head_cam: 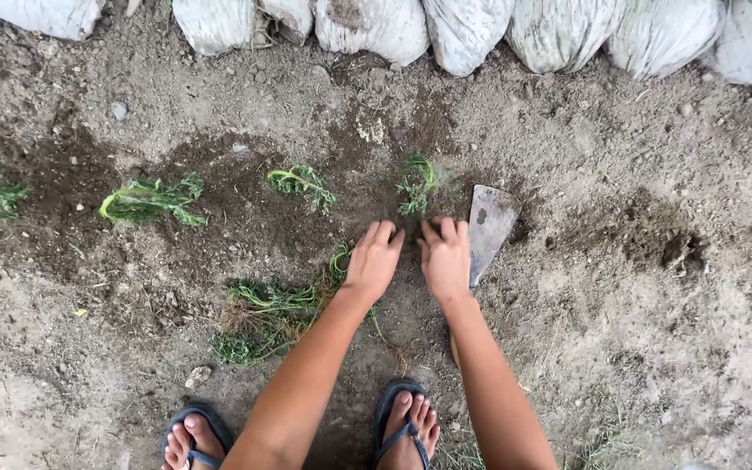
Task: Planting small green sprigs into a garden bed using a machete to dig holes and hands to secure the plants.
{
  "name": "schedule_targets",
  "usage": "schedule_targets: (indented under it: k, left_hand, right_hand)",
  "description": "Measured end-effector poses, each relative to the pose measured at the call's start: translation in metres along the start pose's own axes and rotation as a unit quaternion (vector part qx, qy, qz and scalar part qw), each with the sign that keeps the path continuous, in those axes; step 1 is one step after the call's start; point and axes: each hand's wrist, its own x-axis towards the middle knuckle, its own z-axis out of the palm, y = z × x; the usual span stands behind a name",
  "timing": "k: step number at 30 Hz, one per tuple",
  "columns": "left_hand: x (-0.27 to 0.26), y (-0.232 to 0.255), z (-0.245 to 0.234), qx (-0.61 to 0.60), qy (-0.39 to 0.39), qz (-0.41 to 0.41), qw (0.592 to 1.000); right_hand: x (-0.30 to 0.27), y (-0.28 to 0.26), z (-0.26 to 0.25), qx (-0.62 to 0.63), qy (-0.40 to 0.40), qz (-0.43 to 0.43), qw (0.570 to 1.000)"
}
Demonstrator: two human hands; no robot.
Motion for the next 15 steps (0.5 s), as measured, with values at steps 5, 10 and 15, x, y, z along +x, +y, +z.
schedule_targets:
  k: [5, 10, 15]
  left_hand:
    - [-0.043, -0.008, -0.016, -0.039, -0.072, 0.006, 0.997]
    - [-0.046, -0.022, -0.031, -0.091, -0.102, -0.038, 0.990]
    - [-0.038, -0.030, -0.055, -0.034, -0.168, -0.080, 0.982]
  right_hand:
    - [-0.008, -0.001, 0.015, 0.014, -0.035, -0.012, 0.999]
    - [-0.005, 0.001, -0.003, 0.105, -0.033, 0.089, 0.990]
    - [-0.011, -0.005, 0.004, 0.095, -0.125, 0.090, 0.984]
